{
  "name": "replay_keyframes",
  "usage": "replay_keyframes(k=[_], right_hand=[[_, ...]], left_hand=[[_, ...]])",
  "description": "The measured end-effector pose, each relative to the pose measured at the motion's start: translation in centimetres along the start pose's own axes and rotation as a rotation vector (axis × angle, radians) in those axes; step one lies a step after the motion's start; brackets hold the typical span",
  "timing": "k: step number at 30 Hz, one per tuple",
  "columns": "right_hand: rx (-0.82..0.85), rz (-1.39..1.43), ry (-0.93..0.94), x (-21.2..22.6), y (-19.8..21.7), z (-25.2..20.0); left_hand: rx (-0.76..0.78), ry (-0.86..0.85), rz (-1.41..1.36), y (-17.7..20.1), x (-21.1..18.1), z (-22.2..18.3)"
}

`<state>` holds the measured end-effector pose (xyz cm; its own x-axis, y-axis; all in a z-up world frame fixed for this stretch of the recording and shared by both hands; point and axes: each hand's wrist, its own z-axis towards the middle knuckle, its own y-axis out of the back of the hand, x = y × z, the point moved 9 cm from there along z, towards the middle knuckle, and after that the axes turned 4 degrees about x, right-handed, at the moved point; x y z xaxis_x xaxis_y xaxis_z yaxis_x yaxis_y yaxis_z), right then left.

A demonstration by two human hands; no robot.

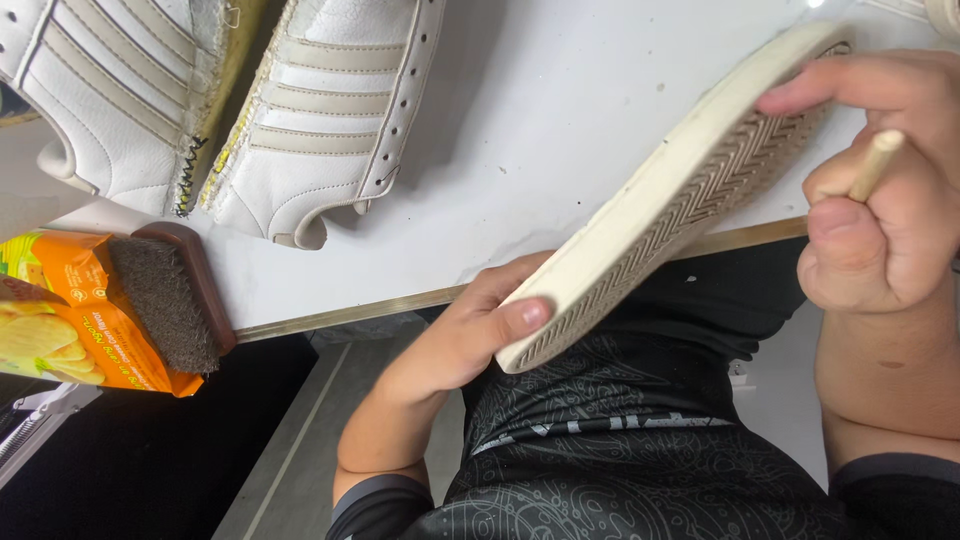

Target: The person uses a thin scraping tool to remove dirt and debris from the crevices and lattice pattern of a white shoe sole.

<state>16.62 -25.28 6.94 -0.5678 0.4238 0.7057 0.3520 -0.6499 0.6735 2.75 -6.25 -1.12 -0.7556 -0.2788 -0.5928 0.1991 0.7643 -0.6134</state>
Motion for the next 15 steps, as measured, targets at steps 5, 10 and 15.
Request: replay_keyframes(k=[5,10,15], right_hand=[[-0.143,0.289,-0.116,-1.3,1.1,1.1],[-0.136,0.628,-0.258,-4.3,-1.1,1.8],[-0.227,0.801,-0.379,-7.4,-3.5,0.8]], left_hand=[[-0.327,-0.304,0.728,0.0,-8.3,-2.1],[-0.614,-0.434,1.200,-0.4,-9.5,-1.9],[-0.555,-0.558,0.882,-0.6,-8.1,-0.7]])
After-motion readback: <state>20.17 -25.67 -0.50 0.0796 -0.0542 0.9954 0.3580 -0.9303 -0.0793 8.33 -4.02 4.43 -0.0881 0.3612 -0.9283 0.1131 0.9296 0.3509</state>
